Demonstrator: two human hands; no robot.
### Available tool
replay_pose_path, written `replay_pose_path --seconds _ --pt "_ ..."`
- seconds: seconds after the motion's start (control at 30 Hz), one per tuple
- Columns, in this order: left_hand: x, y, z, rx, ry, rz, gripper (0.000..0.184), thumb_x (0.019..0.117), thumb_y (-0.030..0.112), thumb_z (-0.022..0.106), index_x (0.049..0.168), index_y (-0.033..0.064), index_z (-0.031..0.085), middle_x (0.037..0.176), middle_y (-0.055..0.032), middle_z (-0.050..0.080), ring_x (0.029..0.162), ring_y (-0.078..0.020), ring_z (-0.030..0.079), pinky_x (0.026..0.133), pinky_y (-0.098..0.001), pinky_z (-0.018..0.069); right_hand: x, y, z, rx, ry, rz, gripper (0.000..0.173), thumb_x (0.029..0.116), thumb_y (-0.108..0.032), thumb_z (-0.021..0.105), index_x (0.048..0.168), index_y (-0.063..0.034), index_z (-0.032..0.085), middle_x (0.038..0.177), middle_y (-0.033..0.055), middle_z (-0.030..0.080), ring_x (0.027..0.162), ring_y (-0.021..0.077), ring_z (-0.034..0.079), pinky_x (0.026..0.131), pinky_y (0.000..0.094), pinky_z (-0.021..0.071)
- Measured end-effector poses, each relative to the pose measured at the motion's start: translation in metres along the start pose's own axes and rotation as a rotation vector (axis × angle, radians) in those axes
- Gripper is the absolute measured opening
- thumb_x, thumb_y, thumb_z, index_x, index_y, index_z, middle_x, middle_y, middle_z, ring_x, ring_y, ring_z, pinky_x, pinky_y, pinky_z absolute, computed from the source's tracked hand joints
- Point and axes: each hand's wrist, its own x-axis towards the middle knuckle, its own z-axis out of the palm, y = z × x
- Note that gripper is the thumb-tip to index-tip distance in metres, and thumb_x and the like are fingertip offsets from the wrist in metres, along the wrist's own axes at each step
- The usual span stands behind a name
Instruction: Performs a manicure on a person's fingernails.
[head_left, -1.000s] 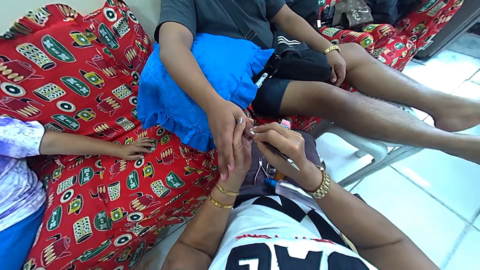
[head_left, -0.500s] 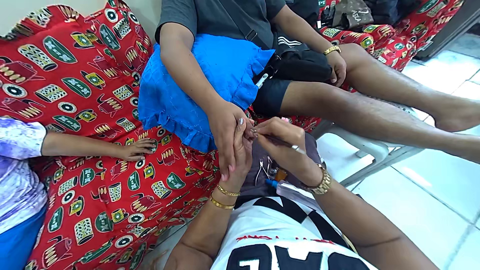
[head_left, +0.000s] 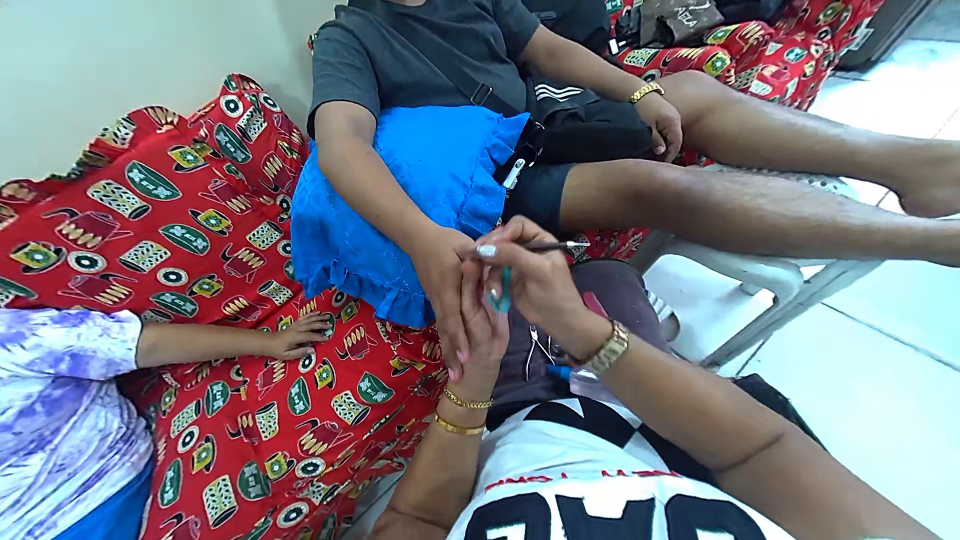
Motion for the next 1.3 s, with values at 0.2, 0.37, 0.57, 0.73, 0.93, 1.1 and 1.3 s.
replay_pose_path --seconds 0.2,0.37,0.57,0.73,0.93,1.1,1.3 --pt "0.000 0.006 0.001 0.024 0.039 -0.091 0.036 0.1073 0.032 0.047 0.087 0.0159 0.072 0.077 0.0038 0.067 0.080 -0.0100 0.068 0.079 -0.0290 0.0579 0.002 -0.019 -0.041 -0.528 -0.100 -0.153 0.005 0.0898 0.000 0.065 0.092 -0.0041 0.066 0.090 0.0037 0.073 0.060 0.0045 0.062 0.050 0.0185 0.0506" --pt "-0.002 0.004 0.006 -0.010 0.048 -0.048 0.030 0.1079 0.022 0.047 0.093 0.0136 0.071 0.079 0.0049 0.067 0.075 -0.0046 0.067 0.076 -0.0222 0.0578 -0.021 -0.013 -0.041 -0.855 -0.238 -0.459 0.005 0.0814 0.003 0.068 0.085 0.0030 0.070 0.091 0.0104 0.072 0.090 0.0111 0.070 0.080 0.0217 0.0582" --pt "-0.002 0.005 0.002 0.019 0.060 -0.059 0.028 0.1074 0.025 0.048 0.095 0.0123 0.071 0.081 0.0041 0.067 0.076 -0.0049 0.066 0.073 -0.0213 0.0570 -0.016 -0.003 -0.038 -0.987 -0.266 -0.602 0.006 0.0840 0.003 0.067 0.087 0.0030 0.073 0.090 0.0125 0.072 0.088 0.0145 0.071 0.077 0.0229 0.0581" --pt "0.000 0.004 0.002 -0.004 0.026 -0.043 0.030 0.1077 0.023 0.046 0.092 0.0130 0.070 0.078 0.0049 0.066 0.077 -0.0051 0.067 0.077 -0.0229 0.0572 -0.021 -0.009 -0.036 -1.080 -0.322 -0.672 0.007 0.0850 0.000 0.065 0.081 0.0021 0.070 0.088 0.0135 0.071 0.084 0.0163 0.070 0.072 0.0241 0.0574" --pt "0.000 0.004 0.002 -0.008 0.038 -0.071 0.030 0.1084 0.022 0.045 0.095 0.0122 0.070 0.079 0.0041 0.066 0.077 -0.0048 0.067 0.076 -0.0222 0.0572 -0.024 -0.009 -0.037 -1.090 -0.339 -0.704 0.008 0.0857 0.002 0.063 0.082 0.0031 0.070 0.093 0.0162 0.072 0.090 0.0191 0.071 0.077 0.0257 0.0584" --pt "0.000 0.001 0.001 -0.001 0.038 -0.061 0.029 0.1081 0.024 0.046 0.095 0.0113 0.069 0.082 0.0029 0.066 0.079 -0.0056 0.066 0.078 -0.0227 0.0569 -0.022 -0.004 -0.038 -1.143 -0.326 -0.738 0.009 0.0866 0.001 0.064 0.082 0.0020 0.071 0.093 0.0162 0.072 0.089 0.0203 0.071 0.075 0.0272 0.0581" --pt "0.000 0.003 0.002 0.007 0.054 -0.066 0.028 0.1079 0.020 0.046 0.095 0.0108 0.069 0.080 0.0034 0.065 0.077 -0.0053 0.066 0.077 -0.0223 0.0567 -0.023 -0.006 -0.036 -1.156 -0.333 -0.737 0.008 0.0862 0.001 0.064 0.081 0.0023 0.070 0.093 0.0168 0.073 0.090 0.0209 0.072 0.077 0.0272 0.0585"
